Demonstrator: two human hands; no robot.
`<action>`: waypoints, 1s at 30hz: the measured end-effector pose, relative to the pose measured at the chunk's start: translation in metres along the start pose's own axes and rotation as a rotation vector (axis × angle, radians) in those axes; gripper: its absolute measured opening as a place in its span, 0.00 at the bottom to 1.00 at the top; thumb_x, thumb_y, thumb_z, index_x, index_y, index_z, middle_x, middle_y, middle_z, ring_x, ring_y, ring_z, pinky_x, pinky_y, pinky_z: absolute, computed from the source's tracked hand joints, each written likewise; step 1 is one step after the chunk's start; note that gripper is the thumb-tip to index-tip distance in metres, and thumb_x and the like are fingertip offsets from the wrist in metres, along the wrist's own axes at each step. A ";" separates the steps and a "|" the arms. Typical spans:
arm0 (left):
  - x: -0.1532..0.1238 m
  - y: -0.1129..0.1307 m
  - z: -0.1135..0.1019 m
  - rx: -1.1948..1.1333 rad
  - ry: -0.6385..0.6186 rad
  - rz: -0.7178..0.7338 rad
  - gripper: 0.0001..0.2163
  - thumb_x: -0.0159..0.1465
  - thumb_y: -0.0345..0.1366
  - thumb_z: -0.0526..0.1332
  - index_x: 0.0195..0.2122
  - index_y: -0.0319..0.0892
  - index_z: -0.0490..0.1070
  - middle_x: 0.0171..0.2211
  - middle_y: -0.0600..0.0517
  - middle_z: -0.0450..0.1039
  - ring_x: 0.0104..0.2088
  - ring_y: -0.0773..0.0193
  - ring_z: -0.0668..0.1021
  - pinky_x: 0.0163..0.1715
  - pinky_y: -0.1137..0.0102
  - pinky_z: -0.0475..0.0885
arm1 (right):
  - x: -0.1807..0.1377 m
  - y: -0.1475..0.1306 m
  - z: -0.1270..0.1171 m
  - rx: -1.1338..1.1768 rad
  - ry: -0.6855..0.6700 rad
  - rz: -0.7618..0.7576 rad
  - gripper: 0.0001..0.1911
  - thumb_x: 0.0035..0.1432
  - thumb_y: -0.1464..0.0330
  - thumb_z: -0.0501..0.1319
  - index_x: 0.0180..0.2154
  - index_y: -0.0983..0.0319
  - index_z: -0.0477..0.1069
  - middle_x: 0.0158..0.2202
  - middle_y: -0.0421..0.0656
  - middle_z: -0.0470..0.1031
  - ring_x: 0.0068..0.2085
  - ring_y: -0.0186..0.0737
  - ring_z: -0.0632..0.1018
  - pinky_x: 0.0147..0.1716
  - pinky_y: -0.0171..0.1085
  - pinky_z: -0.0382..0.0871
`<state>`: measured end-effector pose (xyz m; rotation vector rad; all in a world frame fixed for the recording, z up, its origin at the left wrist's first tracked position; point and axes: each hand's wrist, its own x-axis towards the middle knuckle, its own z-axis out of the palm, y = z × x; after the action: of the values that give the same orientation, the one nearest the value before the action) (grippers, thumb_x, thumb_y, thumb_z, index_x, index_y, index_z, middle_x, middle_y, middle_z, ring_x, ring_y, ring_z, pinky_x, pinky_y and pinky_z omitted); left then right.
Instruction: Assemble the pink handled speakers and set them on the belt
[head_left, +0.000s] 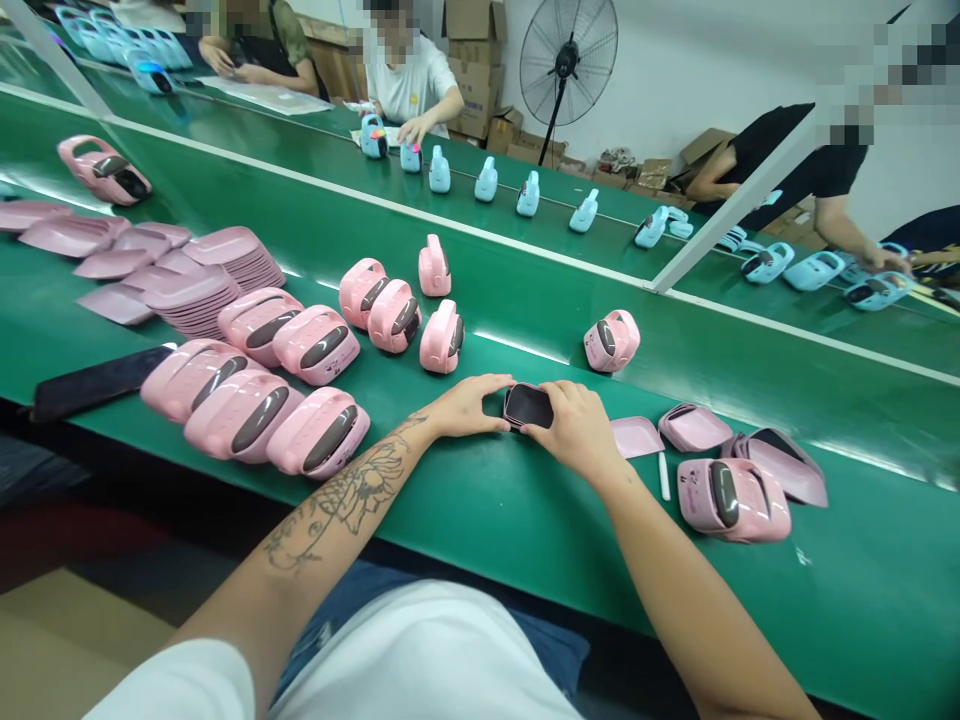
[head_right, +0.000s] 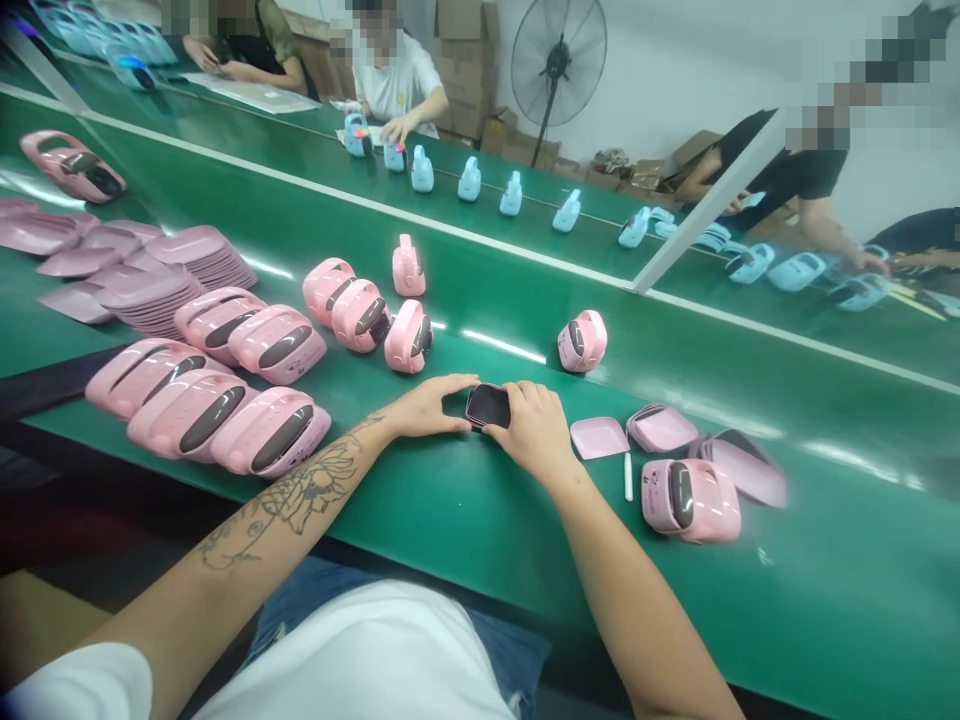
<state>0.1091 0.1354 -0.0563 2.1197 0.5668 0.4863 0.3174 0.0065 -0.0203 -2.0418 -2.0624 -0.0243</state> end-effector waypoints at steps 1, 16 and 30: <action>-0.001 0.002 0.001 0.008 0.011 0.002 0.37 0.57 0.43 0.76 0.67 0.43 0.71 0.71 0.41 0.68 0.73 0.43 0.67 0.75 0.49 0.58 | 0.000 0.001 -0.001 0.016 0.006 0.007 0.31 0.61 0.56 0.71 0.60 0.64 0.72 0.55 0.58 0.78 0.55 0.64 0.76 0.54 0.56 0.68; -0.003 0.082 -0.002 -0.110 0.090 -0.055 0.25 0.76 0.44 0.52 0.70 0.39 0.66 0.66 0.44 0.75 0.66 0.53 0.77 0.67 0.60 0.71 | -0.020 -0.004 -0.015 1.528 0.083 0.370 0.34 0.66 0.40 0.56 0.57 0.56 0.80 0.54 0.48 0.83 0.41 0.47 0.83 0.38 0.47 0.80; 0.142 0.103 -0.101 0.301 0.162 -0.281 0.22 0.69 0.43 0.67 0.61 0.36 0.75 0.66 0.35 0.71 0.68 0.37 0.71 0.68 0.44 0.66 | -0.025 0.032 -0.006 2.320 0.447 0.278 0.41 0.54 0.39 0.71 0.62 0.53 0.74 0.64 0.47 0.78 0.63 0.60 0.79 0.68 0.62 0.68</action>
<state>0.1945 0.2256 0.1039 2.2437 1.0705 0.4365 0.3497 -0.0183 -0.0240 -0.4872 -0.3722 1.1295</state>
